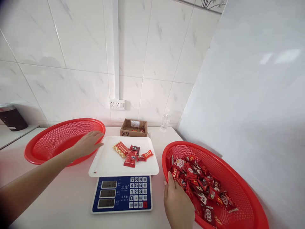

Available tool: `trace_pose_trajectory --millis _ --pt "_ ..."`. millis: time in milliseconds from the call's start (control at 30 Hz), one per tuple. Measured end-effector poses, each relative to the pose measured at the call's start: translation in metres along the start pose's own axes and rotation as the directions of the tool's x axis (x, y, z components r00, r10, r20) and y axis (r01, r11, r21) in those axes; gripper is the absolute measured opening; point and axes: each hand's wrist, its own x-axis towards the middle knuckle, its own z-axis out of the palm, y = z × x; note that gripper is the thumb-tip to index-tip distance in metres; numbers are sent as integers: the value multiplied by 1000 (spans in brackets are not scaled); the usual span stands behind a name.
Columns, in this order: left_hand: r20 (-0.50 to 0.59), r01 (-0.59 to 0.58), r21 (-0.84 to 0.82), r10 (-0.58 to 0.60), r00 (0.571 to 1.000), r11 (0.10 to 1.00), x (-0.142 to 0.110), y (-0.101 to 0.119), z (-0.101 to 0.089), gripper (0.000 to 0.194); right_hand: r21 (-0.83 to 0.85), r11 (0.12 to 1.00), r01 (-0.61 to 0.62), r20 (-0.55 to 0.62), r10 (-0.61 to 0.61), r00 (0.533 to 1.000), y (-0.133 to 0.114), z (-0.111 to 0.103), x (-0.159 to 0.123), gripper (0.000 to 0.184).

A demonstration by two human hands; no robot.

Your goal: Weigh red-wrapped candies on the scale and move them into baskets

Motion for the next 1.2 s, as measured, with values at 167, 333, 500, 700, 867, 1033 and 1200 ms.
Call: trace_pose_trajectory --millis 167,333,500,700,867,1033,1200 --pt "171 -315 -96 328 929 944 11 45 26 58 23 1000 -18 18 18 1000 -2 -4 -1 51" --pt "187 -389 -132 408 894 912 27 70 32 61 33 999 5 -30 -4 1000 -1 -1 0 50" --pt "85 -275 -136 287 954 952 21 56 19 55 37 999 25 -33 -24 999 1 1 1 50" --pt "-214 40 -194 -82 973 980 -18 2 7 46 82 996 44 -42 -40 998 7 7 2 53" --pt "-422 178 -289 -292 858 941 -51 -33 31 54 216 940 265 -257 -208 944 -2 10 14 51" --pt "-659 -13 -355 -240 713 935 -75 -19 67 43 275 855 439 -137 -417 898 -47 -9 46 48" --pt "-812 -211 -190 -32 583 959 -84 -13 96 26 244 861 445 39 -468 883 -80 -16 80 45"
